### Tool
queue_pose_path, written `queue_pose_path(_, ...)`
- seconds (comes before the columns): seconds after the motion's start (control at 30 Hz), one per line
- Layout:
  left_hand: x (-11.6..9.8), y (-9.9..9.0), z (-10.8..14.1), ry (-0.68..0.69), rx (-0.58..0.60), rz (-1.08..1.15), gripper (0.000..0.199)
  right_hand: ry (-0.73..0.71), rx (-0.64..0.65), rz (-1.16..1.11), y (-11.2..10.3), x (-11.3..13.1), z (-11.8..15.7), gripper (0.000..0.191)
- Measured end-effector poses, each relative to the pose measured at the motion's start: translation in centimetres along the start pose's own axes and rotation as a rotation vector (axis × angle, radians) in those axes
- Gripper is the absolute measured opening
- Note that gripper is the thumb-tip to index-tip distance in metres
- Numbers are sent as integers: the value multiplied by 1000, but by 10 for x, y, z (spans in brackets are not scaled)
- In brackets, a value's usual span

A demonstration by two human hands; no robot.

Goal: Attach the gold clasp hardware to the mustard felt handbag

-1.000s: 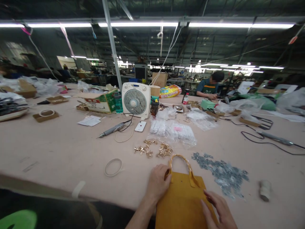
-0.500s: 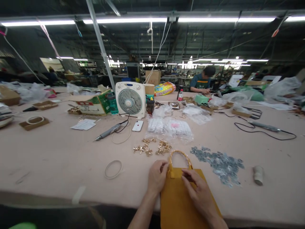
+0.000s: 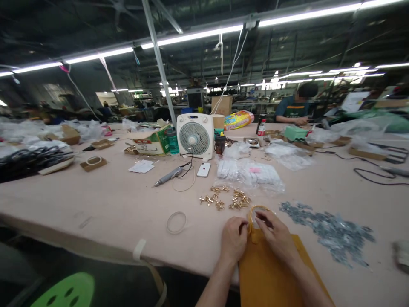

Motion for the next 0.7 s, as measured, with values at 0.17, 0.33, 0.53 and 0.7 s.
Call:
queue_pose_path(0.17,1,5,-4,32,25,-25,24,7,146,246,5,-5,-61,23)
queue_pose_path(0.33,-1,7,-6,27,1,-27,24,130,276,410,23,-13,-95,13)
queue_pose_path(0.53,-5,9,-4,54,-22,-131,10,144,191,334,26,-17,-95,15)
queue_pose_path(0.7,-8,13,-5,54,77,-248,30,128,-15,168,5,-6,-78,16)
Point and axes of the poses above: each hand's wrist, its own z-axis away from the middle knuckle, its own y-axis out of the palm, x = y × z, the point moved 1 cm from there along -z, towards the middle knuckle, and after that the axes turned 8 degrees about -z, right-handed, at the moved point
